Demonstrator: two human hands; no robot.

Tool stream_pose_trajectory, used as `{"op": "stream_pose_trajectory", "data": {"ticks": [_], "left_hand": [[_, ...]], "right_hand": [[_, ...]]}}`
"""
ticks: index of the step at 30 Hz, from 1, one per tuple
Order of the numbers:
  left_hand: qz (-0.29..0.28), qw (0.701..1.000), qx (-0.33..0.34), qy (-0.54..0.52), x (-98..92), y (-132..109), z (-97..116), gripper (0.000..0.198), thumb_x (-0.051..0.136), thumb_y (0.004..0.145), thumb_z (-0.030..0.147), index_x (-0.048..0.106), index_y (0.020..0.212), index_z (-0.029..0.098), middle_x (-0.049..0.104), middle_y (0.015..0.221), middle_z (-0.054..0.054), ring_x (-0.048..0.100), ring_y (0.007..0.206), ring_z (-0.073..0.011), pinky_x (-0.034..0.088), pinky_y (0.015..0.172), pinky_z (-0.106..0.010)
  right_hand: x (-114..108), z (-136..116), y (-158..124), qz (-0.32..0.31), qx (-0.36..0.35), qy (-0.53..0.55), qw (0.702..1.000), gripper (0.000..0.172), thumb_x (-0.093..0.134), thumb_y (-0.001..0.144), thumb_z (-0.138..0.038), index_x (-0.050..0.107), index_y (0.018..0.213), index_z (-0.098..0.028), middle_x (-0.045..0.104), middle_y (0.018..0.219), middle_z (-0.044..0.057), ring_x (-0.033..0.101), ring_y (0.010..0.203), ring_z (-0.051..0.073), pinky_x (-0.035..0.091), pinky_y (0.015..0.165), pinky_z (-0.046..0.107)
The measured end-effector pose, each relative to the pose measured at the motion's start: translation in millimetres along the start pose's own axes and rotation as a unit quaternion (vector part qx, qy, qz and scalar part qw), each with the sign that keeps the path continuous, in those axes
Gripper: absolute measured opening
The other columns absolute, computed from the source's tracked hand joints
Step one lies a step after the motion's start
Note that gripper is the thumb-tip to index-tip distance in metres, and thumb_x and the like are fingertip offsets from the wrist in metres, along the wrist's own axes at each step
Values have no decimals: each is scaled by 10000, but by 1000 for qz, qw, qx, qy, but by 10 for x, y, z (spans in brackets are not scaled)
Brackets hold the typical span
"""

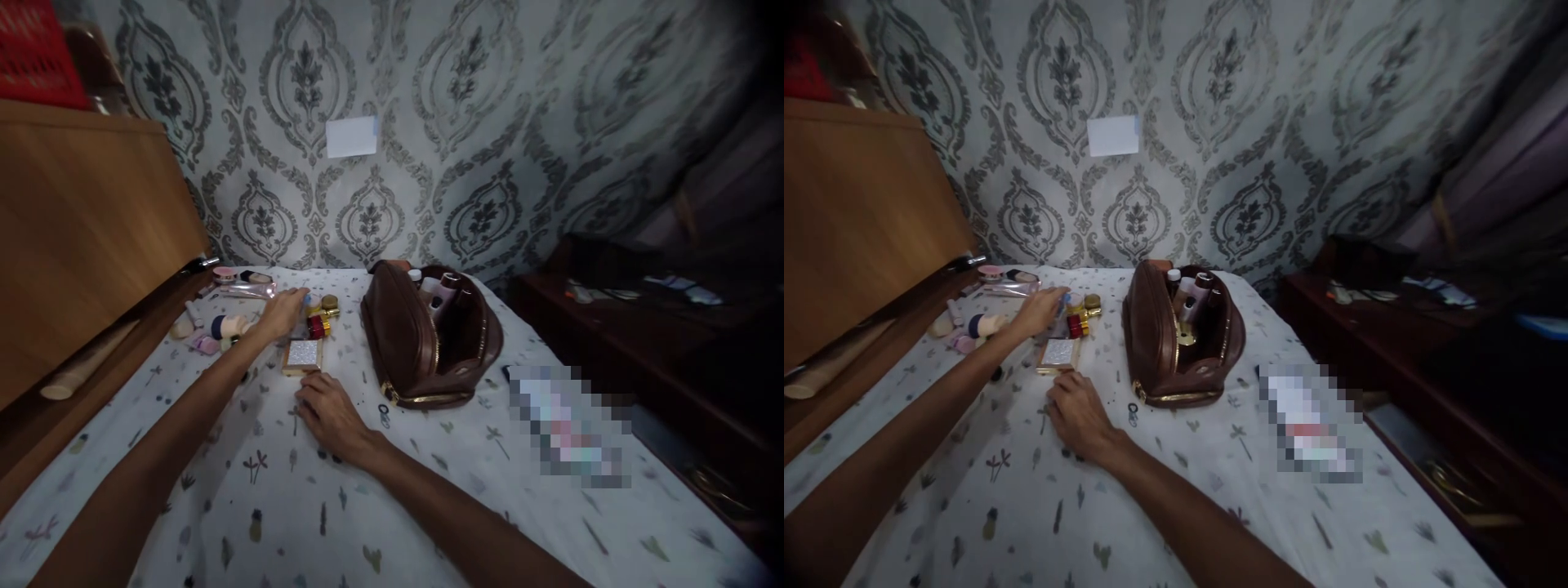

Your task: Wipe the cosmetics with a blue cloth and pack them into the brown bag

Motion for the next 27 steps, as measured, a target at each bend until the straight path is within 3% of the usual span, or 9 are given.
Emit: {"op": "stream_pose_trajectory", "data": {"ticks": [4,8,15,21,27], "left_hand": [[-8,997,81,6,124,114,335,414,368,968,203,549,1336,256,613,1288,-77,526,1226,-239,454,1005,-363],[-16,987,156,15,220,70,485,357,376,996,314,604,1265,263,642,1259,-74,512,1242,-242,439,1043,-380],[-31,985,166,23,250,-145,491,359,409,977,395,649,1190,234,660,1224,-88,544,1199,-263,427,1063,-420],[-50,989,128,62,205,-265,551,418,587,873,427,574,1264,278,599,1294,-75,505,1192,-315,516,867,-403],[11,998,64,-11,219,-272,403,330,550,862,365,607,1144,202,648,1113,-93,571,1047,-288,489,915,-395]], "right_hand": [[-5,-5,-3,-13,1,-18,1000,81,597,888,-138,658,923,-178,669,1067,91,553,1105,229,434,981,378],[21,18,-3,-20,-3,-37,999,48,605,900,-180,651,914,-177,663,1074,87,545,1098,225,420,975,368],[39,51,-10,-13,-14,-37,999,19,622,890,-181,640,893,-189,657,1034,69,539,1093,219,415,940,352],[14,29,-9,-12,-12,-33,999,23,619,893,-175,636,901,-188,661,1027,65,549,1076,216,413,947,351],[-7,32,-10,-16,-5,-23,1000,59,600,890,-155,631,918,-196,653,1017,63,547,1083,218,425,967,363]]}}
Point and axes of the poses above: each hand's wrist, its own y-axis towards the middle knuckle, its own x-axis out of the palm, z = x × y, the point moved 2 cm from there along y, towards the middle knuckle
